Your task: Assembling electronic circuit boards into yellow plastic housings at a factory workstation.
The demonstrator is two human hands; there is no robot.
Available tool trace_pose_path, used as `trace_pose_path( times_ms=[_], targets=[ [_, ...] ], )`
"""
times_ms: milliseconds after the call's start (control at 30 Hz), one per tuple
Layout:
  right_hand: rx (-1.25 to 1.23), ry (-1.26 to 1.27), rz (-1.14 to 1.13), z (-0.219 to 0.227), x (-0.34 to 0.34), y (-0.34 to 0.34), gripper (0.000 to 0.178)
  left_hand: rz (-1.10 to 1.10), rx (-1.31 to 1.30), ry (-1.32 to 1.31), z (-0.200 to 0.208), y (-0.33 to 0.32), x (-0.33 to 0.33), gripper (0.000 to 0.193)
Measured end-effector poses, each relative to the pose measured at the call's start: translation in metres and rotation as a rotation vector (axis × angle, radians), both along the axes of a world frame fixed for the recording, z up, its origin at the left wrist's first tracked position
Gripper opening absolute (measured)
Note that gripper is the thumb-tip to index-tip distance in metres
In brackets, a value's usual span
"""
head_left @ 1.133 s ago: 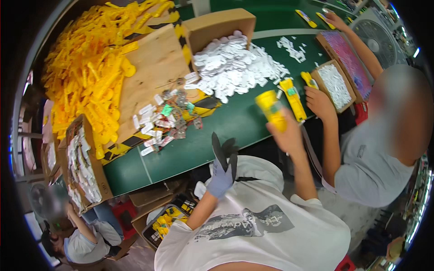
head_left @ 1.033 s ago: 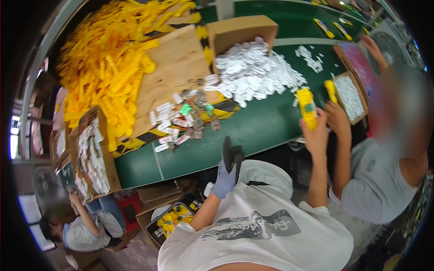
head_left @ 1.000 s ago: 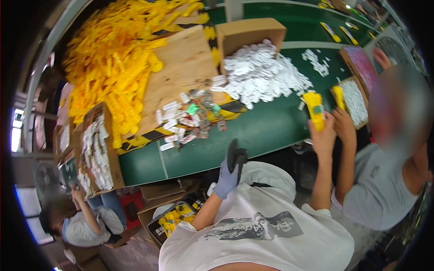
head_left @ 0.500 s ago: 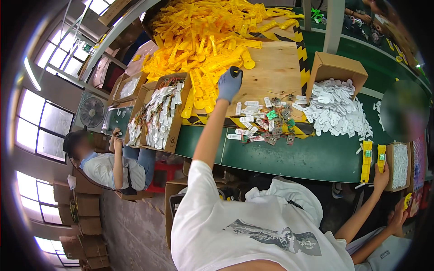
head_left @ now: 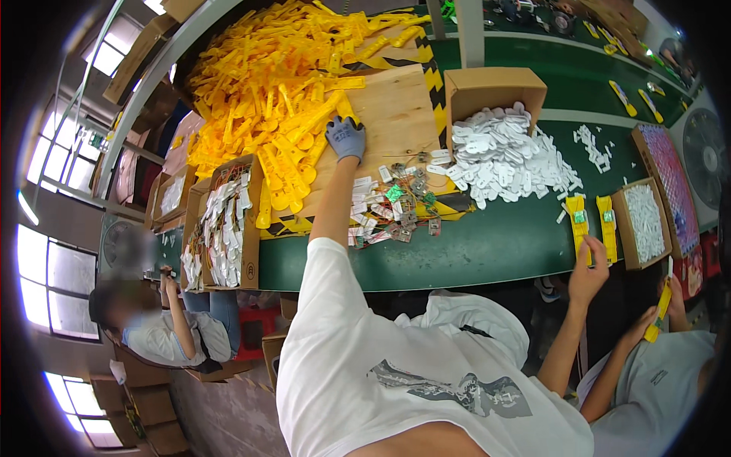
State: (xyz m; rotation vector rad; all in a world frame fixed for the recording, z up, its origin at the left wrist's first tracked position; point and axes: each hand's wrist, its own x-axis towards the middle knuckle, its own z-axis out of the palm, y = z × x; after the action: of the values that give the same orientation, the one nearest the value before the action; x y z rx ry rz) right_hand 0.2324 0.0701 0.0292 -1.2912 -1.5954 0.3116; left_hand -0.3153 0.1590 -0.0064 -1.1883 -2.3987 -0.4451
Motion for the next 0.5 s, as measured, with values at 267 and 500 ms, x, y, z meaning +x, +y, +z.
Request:
trace_pose_path(
  times_ms=[267, 500],
  targets=[
    [-0.282, 0.076, 0.688, -0.01, -0.114, -0.003, 0.017, -0.342, 0.988, -0.461, 0.004, -0.063, 0.003, 0.043],
    [-0.272, -0.366, 0.676, -0.023, -0.188, -0.011, 0.031, -0.5, 1.316, -0.439, 0.064, -0.161, 0.048, 0.055]
  ],
)
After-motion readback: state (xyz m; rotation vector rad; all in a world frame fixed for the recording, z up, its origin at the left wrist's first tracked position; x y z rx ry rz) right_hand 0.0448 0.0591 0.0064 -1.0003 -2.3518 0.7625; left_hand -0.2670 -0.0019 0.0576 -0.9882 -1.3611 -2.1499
